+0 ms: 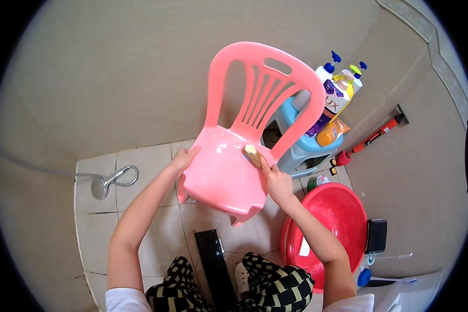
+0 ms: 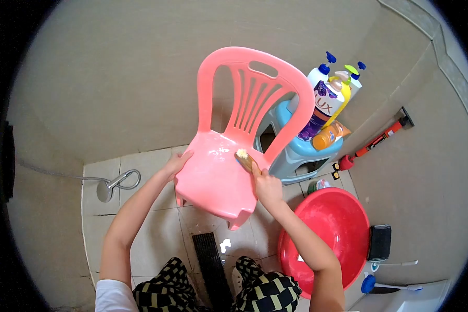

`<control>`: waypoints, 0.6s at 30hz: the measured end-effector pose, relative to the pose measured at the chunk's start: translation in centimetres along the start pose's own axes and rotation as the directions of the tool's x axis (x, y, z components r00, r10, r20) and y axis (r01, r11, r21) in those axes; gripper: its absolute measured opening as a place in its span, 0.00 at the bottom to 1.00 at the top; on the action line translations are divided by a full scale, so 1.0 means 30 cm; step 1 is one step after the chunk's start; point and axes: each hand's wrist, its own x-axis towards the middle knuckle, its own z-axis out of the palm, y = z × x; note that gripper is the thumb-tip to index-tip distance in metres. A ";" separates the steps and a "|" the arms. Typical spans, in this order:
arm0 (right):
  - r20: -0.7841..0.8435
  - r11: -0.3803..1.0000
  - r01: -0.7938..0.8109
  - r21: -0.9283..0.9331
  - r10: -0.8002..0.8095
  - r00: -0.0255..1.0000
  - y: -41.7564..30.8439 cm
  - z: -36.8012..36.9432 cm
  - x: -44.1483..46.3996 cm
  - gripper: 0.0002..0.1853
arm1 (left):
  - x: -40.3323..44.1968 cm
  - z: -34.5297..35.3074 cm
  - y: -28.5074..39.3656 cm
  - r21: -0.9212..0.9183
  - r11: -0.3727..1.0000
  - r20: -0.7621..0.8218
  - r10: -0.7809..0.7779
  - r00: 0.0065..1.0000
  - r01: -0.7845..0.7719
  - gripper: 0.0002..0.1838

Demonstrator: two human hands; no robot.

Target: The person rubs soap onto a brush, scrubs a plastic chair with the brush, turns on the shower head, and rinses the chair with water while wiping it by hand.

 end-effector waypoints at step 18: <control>-0.137 0.844 0.292 0.450 -0.258 0.956 -0.583 0.199 0.368 0.23 | -0.221 -0.095 -0.120 -0.494 0.868 -0.406 -0.178 0.896 -0.052 0.33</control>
